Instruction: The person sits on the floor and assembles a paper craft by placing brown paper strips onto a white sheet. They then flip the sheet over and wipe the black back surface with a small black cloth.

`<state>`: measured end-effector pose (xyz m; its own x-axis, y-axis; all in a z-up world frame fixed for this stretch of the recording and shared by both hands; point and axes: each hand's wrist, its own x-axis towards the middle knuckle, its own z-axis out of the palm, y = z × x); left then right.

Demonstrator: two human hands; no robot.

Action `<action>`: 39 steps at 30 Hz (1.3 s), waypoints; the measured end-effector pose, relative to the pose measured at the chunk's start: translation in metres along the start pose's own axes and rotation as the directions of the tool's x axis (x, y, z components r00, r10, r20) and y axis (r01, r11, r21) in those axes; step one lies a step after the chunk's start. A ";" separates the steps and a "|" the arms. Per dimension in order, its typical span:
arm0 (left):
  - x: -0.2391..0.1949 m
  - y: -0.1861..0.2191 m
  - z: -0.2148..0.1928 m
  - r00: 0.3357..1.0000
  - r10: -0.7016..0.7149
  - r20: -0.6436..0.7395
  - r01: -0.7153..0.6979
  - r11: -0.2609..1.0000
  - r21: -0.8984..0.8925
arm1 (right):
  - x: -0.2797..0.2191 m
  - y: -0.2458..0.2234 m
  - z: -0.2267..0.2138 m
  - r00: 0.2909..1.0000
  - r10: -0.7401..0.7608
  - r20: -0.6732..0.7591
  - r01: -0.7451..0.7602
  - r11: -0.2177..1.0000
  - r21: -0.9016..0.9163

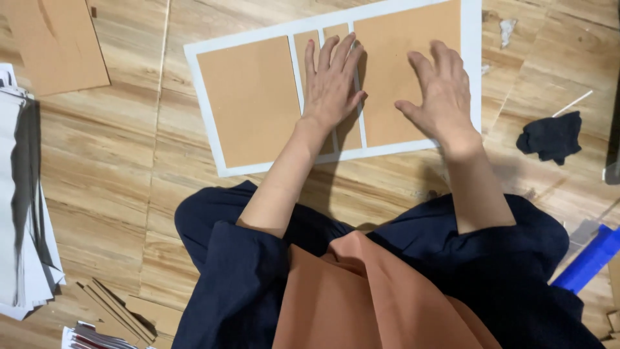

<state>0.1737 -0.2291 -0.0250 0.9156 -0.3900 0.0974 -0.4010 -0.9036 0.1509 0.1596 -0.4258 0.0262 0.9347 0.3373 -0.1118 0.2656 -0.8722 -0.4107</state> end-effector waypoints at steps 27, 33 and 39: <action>0.021 -0.024 -0.002 0.986 -0.084 0.145 0.107 0.982 -0.157 | 0.008 0.044 0.002 0.825 0.558 0.087 -0.563 0.802 0.197; 0.021 -0.024 -0.001 0.984 -0.084 0.158 0.108 0.983 -0.149 | 0.000 0.075 0.026 0.907 0.386 -0.169 -0.326 0.897 0.299; 0.021 -0.023 -0.002 0.972 -0.104 0.210 0.131 0.985 -0.115 | 0.000 0.079 0.026 0.893 0.434 -0.120 -0.335 0.819 0.466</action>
<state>0.2024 -0.2166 -0.0247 0.9382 -0.3220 -0.1272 -0.2786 -0.9203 0.2745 0.1746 -0.4851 -0.0299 0.9782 -0.1197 -0.1697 -0.2060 -0.6621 -0.7205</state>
